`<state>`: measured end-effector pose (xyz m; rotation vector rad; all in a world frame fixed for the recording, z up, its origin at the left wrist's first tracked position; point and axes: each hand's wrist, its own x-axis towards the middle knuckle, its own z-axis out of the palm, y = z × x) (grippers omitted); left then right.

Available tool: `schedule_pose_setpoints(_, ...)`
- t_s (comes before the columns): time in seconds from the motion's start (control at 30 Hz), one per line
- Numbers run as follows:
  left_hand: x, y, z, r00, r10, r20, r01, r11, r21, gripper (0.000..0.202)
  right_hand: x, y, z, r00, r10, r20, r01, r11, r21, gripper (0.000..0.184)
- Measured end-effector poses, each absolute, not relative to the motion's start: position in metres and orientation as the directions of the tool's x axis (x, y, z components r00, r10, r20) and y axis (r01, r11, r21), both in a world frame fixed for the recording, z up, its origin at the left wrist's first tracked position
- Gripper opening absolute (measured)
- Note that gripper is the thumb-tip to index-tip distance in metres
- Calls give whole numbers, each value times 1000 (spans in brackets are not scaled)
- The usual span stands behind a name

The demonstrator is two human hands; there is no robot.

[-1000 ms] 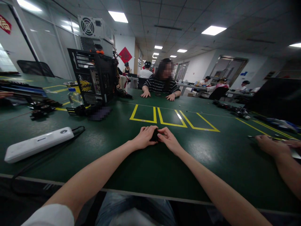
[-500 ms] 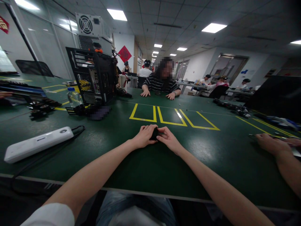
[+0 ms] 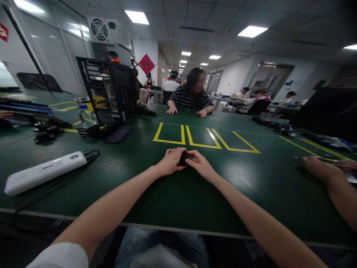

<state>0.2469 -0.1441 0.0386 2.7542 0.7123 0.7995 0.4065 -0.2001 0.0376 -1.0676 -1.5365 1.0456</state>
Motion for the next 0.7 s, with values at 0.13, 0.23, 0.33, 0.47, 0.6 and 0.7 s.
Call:
schedule_pose_setpoints(0.13, 247, -144, 37, 737, 487, 468, 386, -872, 300, 54, 406, -201, 36, -164, 947, 276, 107, 296, -949, 24)
schedule_pose_setpoints(0.23, 247, -143, 36, 737, 479, 476, 377, -877, 298, 56, 406, -200, 34, -140, 952, 272, 154, 292, -944, 17)
schedule_pose_setpoints(0.33, 248, -142, 36, 737, 482, 474, 376, -875, 305, 56, 407, -197, 34, -106, 953, 283, 186, 299, -936, 17)
schedule_pose_setpoints(0.47, 247, -143, 37, 740, 478, 473, 363, -876, 318, 57, 408, -196, 36, -88, 963, 253, 221, 267, -938, 25)
schedule_pose_setpoints(0.6, 246, -145, 40, 745, 479, 464, 364, -875, 320, 55, 410, -198, 38, -163, 963, 214, 203, 245, -948, 26)
schedule_pose_setpoints(0.7, 246, -146, 41, 747, 479, 461, 363, -875, 320, 52, 410, -201, 38, -186, 952, 244, 129, 270, -954, 27)
